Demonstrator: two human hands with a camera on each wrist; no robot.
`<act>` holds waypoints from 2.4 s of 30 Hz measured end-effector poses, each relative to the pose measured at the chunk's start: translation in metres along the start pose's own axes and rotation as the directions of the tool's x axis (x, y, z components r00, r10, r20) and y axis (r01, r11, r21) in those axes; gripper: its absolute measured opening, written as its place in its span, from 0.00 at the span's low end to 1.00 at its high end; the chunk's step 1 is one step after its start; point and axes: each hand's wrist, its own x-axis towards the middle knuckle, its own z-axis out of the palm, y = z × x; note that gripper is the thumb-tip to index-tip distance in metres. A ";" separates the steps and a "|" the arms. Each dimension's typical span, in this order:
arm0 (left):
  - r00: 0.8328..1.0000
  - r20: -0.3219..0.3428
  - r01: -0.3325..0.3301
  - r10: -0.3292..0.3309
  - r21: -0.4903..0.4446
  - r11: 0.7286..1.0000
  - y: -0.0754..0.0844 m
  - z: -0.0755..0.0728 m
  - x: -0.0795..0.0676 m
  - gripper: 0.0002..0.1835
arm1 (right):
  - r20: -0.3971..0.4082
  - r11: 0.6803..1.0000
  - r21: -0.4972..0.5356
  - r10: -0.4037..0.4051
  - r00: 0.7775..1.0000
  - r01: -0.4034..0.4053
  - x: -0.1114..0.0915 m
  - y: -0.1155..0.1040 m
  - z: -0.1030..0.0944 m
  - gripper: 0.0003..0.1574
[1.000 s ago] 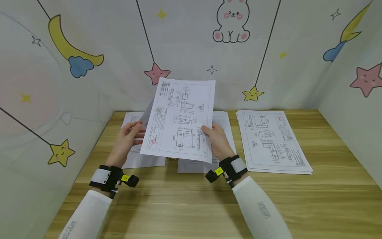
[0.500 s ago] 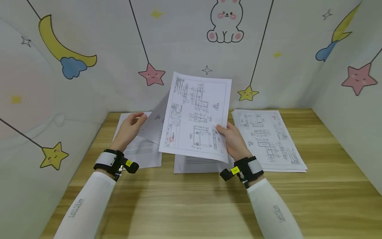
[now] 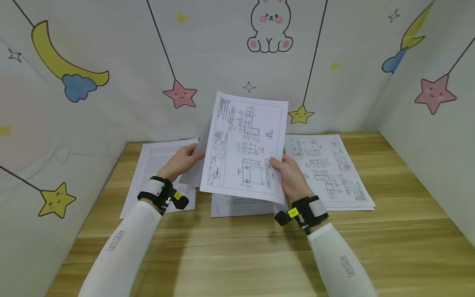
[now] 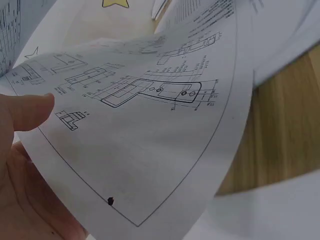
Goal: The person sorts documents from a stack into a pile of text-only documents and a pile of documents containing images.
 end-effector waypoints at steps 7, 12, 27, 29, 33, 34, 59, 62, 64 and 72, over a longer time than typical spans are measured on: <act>0.999 0.021 0.038 -0.035 -0.158 0.987 0.006 0.020 -0.002 0.26 | -0.008 1.000 -0.019 0.010 1.000 -0.010 0.000 0.003 -0.003 0.26; 0.997 0.060 0.058 -0.040 -0.316 0.947 0.009 0.032 -0.008 0.24 | -0.023 0.997 -0.079 0.011 1.000 -0.013 -0.002 0.004 -0.009 0.27; 0.988 0.137 0.143 -0.071 -0.639 0.756 0.025 0.068 -0.014 0.22 | -0.126 0.961 -0.273 0.003 0.992 -0.038 -0.011 0.007 -0.026 0.26; 0.987 0.136 0.152 -0.082 -0.660 0.735 0.026 0.072 -0.014 0.22 | -0.139 0.956 -0.290 0.008 0.990 -0.049 -0.011 0.010 -0.027 0.26; 0.987 0.134 0.156 -0.086 -0.695 0.702 0.028 0.076 -0.015 0.24 | -0.158 0.946 -0.317 0.013 0.987 -0.063 -0.010 0.013 -0.028 0.26; 0.987 0.135 0.157 -0.087 -0.699 0.697 0.028 0.076 -0.015 0.25 | -0.158 0.944 -0.324 0.017 0.987 -0.068 -0.010 0.014 -0.028 0.26; 0.994 0.106 0.041 0.037 -0.653 0.756 0.040 0.079 -0.024 0.23 | -0.145 0.975 -0.218 0.004 0.989 -0.036 -0.011 -0.001 -0.046 0.56; 0.990 0.108 0.003 0.096 -0.676 0.737 0.047 0.079 -0.025 0.23 | -0.081 0.986 -0.154 0.053 0.995 -0.065 -0.013 -0.002 -0.044 0.56; 0.983 0.114 -0.023 0.142 -0.694 0.719 0.050 0.079 -0.026 0.24 | -0.032 0.988 -0.110 0.107 0.994 -0.109 -0.015 -0.003 -0.042 0.55; 0.975 0.148 -0.022 0.164 -0.675 0.737 0.052 0.092 -0.025 0.21 | 0.108 0.972 0.094 0.206 0.973 -0.216 -0.022 -0.004 -0.043 0.35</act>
